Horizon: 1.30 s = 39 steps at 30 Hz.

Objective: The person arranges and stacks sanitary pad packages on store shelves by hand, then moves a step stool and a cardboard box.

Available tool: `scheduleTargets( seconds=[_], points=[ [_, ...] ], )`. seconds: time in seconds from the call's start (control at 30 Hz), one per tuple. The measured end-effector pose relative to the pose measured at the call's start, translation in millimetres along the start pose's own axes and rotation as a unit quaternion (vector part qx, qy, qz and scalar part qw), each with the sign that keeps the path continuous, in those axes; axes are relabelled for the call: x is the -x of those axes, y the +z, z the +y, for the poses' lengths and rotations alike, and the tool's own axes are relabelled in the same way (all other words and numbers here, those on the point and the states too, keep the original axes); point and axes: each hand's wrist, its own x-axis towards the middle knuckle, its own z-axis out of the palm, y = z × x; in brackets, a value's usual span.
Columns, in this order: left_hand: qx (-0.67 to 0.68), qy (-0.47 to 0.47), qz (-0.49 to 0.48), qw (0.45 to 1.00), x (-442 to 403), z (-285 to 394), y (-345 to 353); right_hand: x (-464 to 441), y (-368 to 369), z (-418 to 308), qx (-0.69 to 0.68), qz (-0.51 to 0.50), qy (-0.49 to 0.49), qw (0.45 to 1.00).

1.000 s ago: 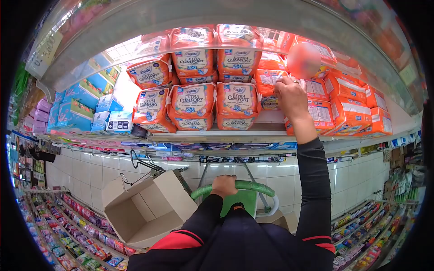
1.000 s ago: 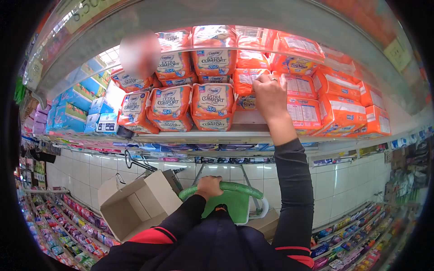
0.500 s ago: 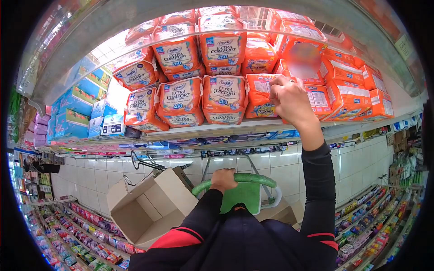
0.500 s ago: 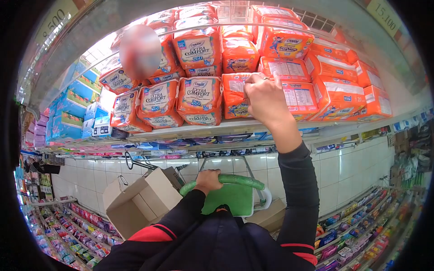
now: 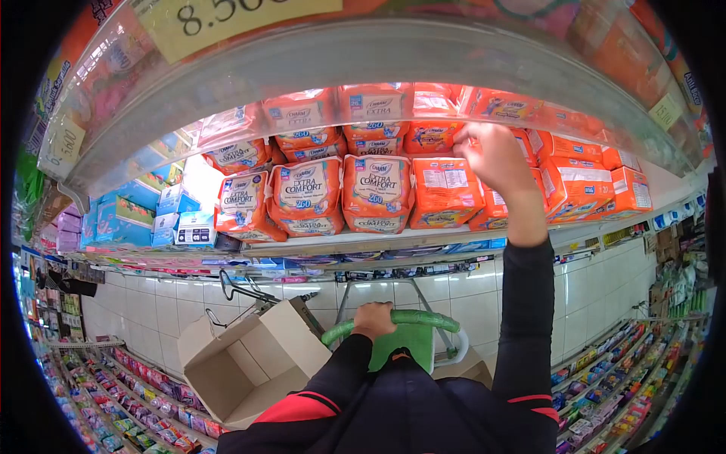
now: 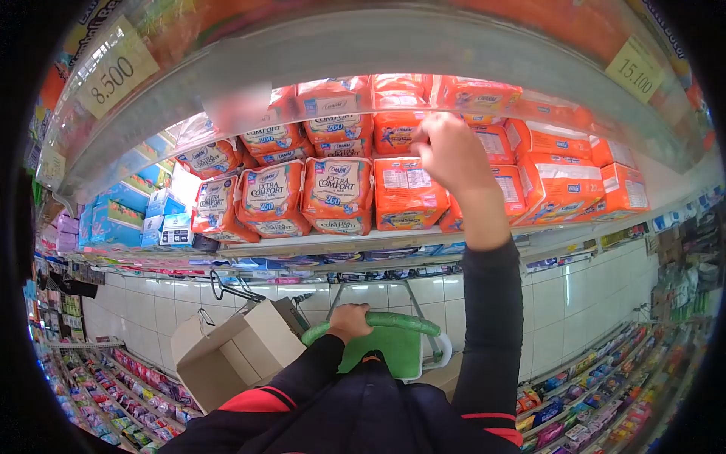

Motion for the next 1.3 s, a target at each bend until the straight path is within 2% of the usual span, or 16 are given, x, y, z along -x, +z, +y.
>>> scheduleTargets(
  seconds=[0.03,0.1,0.13,0.2,0.23,0.33,0.47,0.57,0.63,0.67,0.77,0.87,1.03,1.3],
  points=[
    [0.003,0.004,0.001,1.0,0.3,0.6,-1.0,-14.8,3.1,2.2,0.008,0.054,0.022,0.998],
    [0.003,0.007,0.002,1.0,1.2,1.4,-3.4,-48.7,31.6,17.8,0.13,0.087,0.012,0.988],
    [0.006,0.008,-0.006,1.0,1.2,2.1,-5.1,-58.0,40.1,18.0,0.129,0.089,0.012,0.987],
    [0.007,0.007,-0.015,1.0,1.7,3.3,-7.9,-70.7,55.5,20.2,0.281,0.031,0.001,0.959],
    [0.009,0.006,-0.021,1.0,1.4,3.7,-9.6,-74.9,63.0,26.6,0.279,0.033,0.002,0.96],
    [0.009,0.004,-0.028,1.0,0.2,2.8,-7.3,-80.4,75.5,39.8,0.331,0.139,-0.099,0.928],
    [0.008,0.009,-0.042,0.999,0.9,4.0,-13.6,-66.2,62.4,27.8,0.263,0.156,-0.13,0.943],
    [0.012,0.008,-0.044,0.999,-1.4,1.2,-8.8,-55.6,52.9,18.8,0.223,0.076,-0.116,0.965],
    [0.015,0.005,-0.048,0.999,-3.0,0.5,-7.3,-44.6,40.5,7.0,0.27,-0.068,-0.048,0.959],
    [0.018,0.002,-0.053,0.998,-3.6,0.6,-7.1,-41.2,31.5,-1.2,0.218,-0.119,-0.003,0.969],
    [0.02,-0.005,-0.056,0.998,-1.6,1.9,-10.3,-49.3,35.1,9.2,0.183,-0.124,0.032,0.975],
    [0.017,-0.01,-0.061,0.998,-1.0,2.1,-9.8,-46.5,21.6,3.3,0.174,-0.076,0.028,0.981],
    [0.004,0.016,-0.058,0.998,0.9,3.9,-17.6,-67.8,31.3,8.9,0.167,0.097,0.027,0.981],
    [0.014,0.028,-0.02,0.999,-3.7,-4.4,1.0,-86.3,64.9,19.6,0.161,0.133,0.051,0.977]
  ],
)
